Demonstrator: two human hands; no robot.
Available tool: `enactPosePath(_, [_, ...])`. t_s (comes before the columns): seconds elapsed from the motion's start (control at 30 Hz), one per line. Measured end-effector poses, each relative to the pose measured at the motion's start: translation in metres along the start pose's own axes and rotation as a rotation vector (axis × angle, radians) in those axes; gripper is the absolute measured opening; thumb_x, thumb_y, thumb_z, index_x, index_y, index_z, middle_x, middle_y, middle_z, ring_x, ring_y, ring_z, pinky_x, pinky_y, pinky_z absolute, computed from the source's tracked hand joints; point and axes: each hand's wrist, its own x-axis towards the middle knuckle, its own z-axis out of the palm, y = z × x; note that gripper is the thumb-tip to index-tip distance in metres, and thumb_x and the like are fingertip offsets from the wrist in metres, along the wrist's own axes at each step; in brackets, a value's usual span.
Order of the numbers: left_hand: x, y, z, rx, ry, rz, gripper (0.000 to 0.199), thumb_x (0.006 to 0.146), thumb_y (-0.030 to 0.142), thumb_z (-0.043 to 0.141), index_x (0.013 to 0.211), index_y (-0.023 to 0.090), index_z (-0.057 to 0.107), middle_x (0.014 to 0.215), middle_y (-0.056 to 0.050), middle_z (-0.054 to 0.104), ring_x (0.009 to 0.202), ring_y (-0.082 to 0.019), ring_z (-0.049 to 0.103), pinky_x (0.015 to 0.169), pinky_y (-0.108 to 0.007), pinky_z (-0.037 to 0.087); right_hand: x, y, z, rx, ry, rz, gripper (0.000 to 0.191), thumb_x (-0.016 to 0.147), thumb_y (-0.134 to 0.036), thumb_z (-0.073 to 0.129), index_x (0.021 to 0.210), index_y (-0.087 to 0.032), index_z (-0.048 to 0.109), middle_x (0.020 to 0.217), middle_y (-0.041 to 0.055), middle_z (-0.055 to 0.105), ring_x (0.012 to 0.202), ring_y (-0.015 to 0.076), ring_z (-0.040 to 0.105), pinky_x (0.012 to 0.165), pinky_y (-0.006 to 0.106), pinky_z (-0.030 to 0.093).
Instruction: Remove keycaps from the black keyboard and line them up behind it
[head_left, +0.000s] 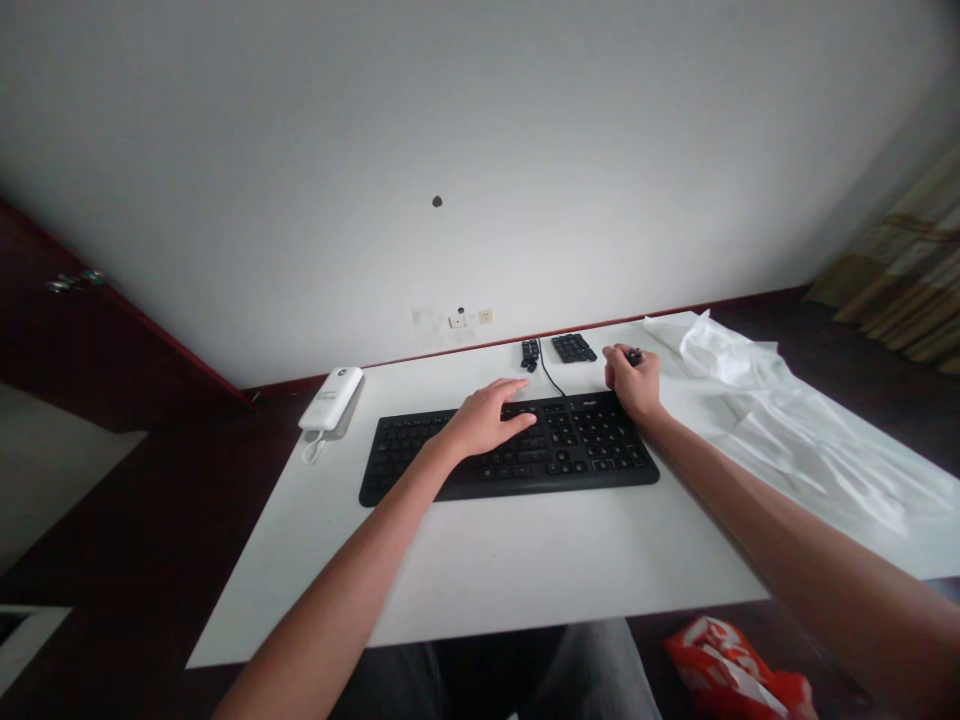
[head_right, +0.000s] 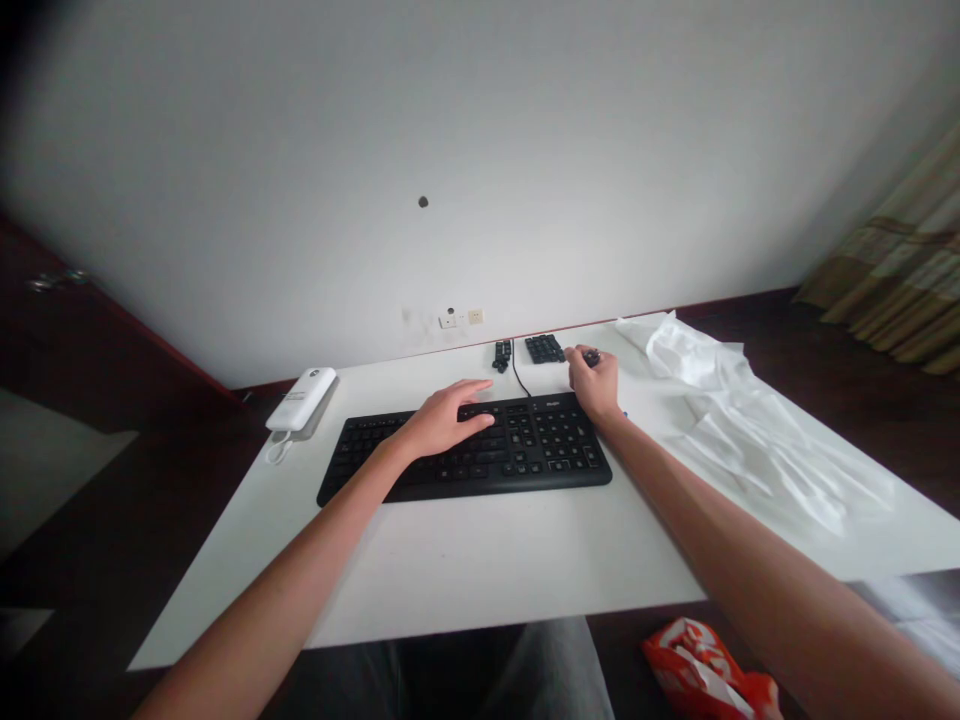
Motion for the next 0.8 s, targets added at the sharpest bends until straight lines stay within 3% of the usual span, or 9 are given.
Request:
enactPosePath(0.07, [0.012,-0.005,-0.002,0.045,0.023,-0.026,0.053,0.097,0.038,0.062,0.148,0.024,0.055,0.153,-0.008,0.057,0.113,-0.021,0.071,0.106,-0.037,0.054,0.000,0.001,0.000,0.011,-0.005,0.004,0.045,0.090,-0.032,0.060,0.049,-0.025,0.043,0.044,-0.0022,0.044,0.049,0.0142,0.039,0.055,0.035,0.033])
enactPosePath(0.13, [0.026,-0.009,-0.003,0.161,0.027,-0.036,0.048,0.096,0.032,0.060,0.144,0.025,0.059,0.150,-0.006,0.059,0.110,-0.021,0.071,0.105,-0.038,0.054,0.000,0.000,0.000,0.012,-0.010,0.012,0.045,0.090,-0.032,0.060,0.049,-0.025,0.042,0.044,-0.0021,0.044,0.049,0.0144,0.039,0.055,0.035,0.034])
enactPosePath(0.3, [0.061,-0.016,0.003,0.399,-0.012,0.005,0.052,0.094,0.024,0.056,0.145,0.023,0.059,0.150,-0.007,0.057,0.130,-0.025,0.060,0.112,-0.038,0.048,0.000,-0.002,-0.001,0.004,-0.027,0.023,0.045,0.089,-0.031,0.060,0.048,-0.025,0.043,0.044,-0.0024,0.043,0.050,0.0146,0.040,0.056,0.034,0.033])
enactPosePath(0.43, [0.082,-0.021,0.014,0.473,-0.013,0.059,0.053,0.092,0.023,0.056,0.145,0.019,0.059,0.150,-0.009,0.055,0.134,-0.027,0.055,0.114,-0.037,0.047,0.001,-0.001,-0.001,0.008,-0.038,0.017,0.044,0.089,-0.032,0.059,0.050,-0.025,0.043,0.045,-0.0027,0.043,0.050,0.0146,0.039,0.056,0.035,0.032])
enactPosePath(0.8, [0.093,-0.031,0.024,0.474,-0.050,0.134,0.043,0.091,0.018,0.055,0.132,0.016,0.067,0.143,-0.009,0.064,0.128,-0.025,0.058,0.118,-0.037,0.042,0.001,-0.007,0.000,0.008,-0.036,0.033,0.043,0.086,-0.037,0.060,0.053,-0.026,0.036,0.046,-0.0033,0.040,0.051,0.0143,0.037,0.055,0.034,0.030])
